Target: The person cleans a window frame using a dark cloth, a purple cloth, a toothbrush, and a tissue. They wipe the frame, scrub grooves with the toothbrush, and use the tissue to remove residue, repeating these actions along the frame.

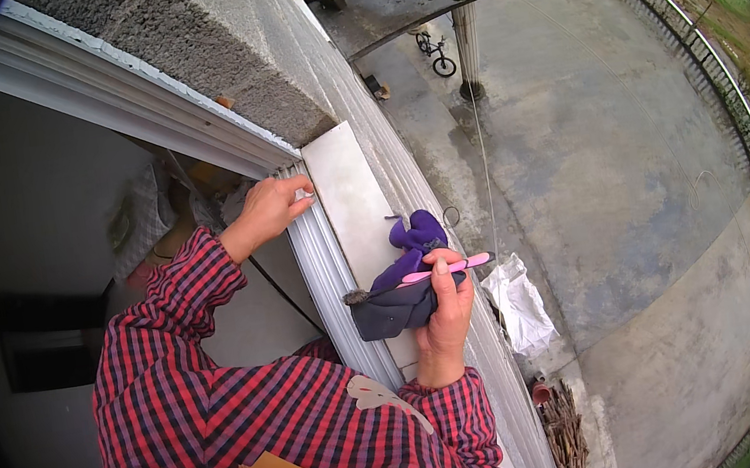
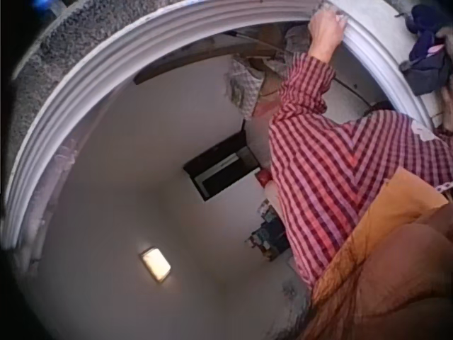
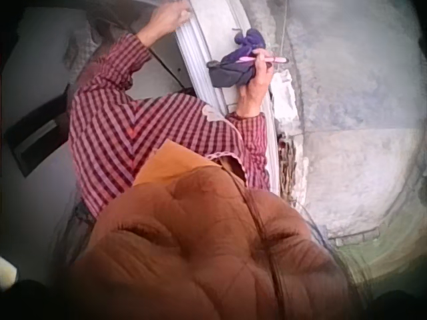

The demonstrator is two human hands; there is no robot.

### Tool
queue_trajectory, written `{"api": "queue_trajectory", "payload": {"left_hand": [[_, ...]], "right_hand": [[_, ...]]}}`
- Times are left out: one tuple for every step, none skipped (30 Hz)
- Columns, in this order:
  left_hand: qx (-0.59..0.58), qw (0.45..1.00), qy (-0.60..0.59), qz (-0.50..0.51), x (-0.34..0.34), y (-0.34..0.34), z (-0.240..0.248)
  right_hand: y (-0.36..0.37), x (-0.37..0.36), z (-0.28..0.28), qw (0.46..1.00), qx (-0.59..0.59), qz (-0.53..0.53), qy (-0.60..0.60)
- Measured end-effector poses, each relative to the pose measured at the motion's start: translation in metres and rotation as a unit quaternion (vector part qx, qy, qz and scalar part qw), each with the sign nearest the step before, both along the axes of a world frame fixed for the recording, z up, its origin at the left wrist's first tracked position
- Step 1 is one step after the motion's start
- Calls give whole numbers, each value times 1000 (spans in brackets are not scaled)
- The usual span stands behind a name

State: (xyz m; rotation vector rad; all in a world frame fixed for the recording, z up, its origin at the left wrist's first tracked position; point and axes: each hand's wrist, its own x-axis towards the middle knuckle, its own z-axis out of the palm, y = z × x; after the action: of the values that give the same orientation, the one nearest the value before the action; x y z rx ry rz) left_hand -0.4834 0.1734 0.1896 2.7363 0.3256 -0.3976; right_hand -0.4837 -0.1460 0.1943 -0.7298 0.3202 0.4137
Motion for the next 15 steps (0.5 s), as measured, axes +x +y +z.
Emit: {"api": "queue_trajectory", "payload": {"left_hand": [[-12, 999, -41, 13, -6, -7, -3], [-15, 996, -85, 13, -13, -13, -6], [-17, 990, -140, 19, -21, -18, -9], [-19, 983, -179, 30, -28, -22, -11], [-24, 976, -213, 50, -34, -22, -13], [-30, 966, -246, 70, -39, -22, -16], [-41, 959, -266, 93, -43, -20, -18], [-28, 950, -288, 116, -44, -17, -20], [-20, 944, -298, 142, -42, -12, -21], [-9, 937, -301, 177, -39, -7, -21], [6, 942, -253, 222, -35, -3, -22], [14, 946, -266, 187, -30, 0, -22], [30, 946, -279, 165, -24, 2, -22], [42, 949, -278, 144, -19, 3, -21], [43, 961, -243, 125, -17, 4, -18]], "right_hand": [[1, 0, 2, 1000, -15, -5, 7], [1, 0, 3, 1000, -16, -4, 7], [1, 0, 5, 1000, -17, -3, 7], [0, 0, 5, 1000, -7, -5, 2], [0, 1, 6, 1000, -19, -3, 10], [1, 1, 6, 1000, -18, -3, 6], [0, 1, 6, 1000, -17, -3, 3], [1, 1, 5, 1000, -17, -3, 0], [1, 1, 5, 1000, -14, -2, -3], [1, 1, 5, 1000, -15, -2, -1], [1, 1, 5, 1000, -16, -3, 1], [1, 0, 5, 1000, -17, -3, 2], [1, 0, 5, 1000, -16, -4, 1], [1, 0, 4, 1000, -16, -5, 1], [0, 0, 4, 1000, -16, -7, 1]]}}
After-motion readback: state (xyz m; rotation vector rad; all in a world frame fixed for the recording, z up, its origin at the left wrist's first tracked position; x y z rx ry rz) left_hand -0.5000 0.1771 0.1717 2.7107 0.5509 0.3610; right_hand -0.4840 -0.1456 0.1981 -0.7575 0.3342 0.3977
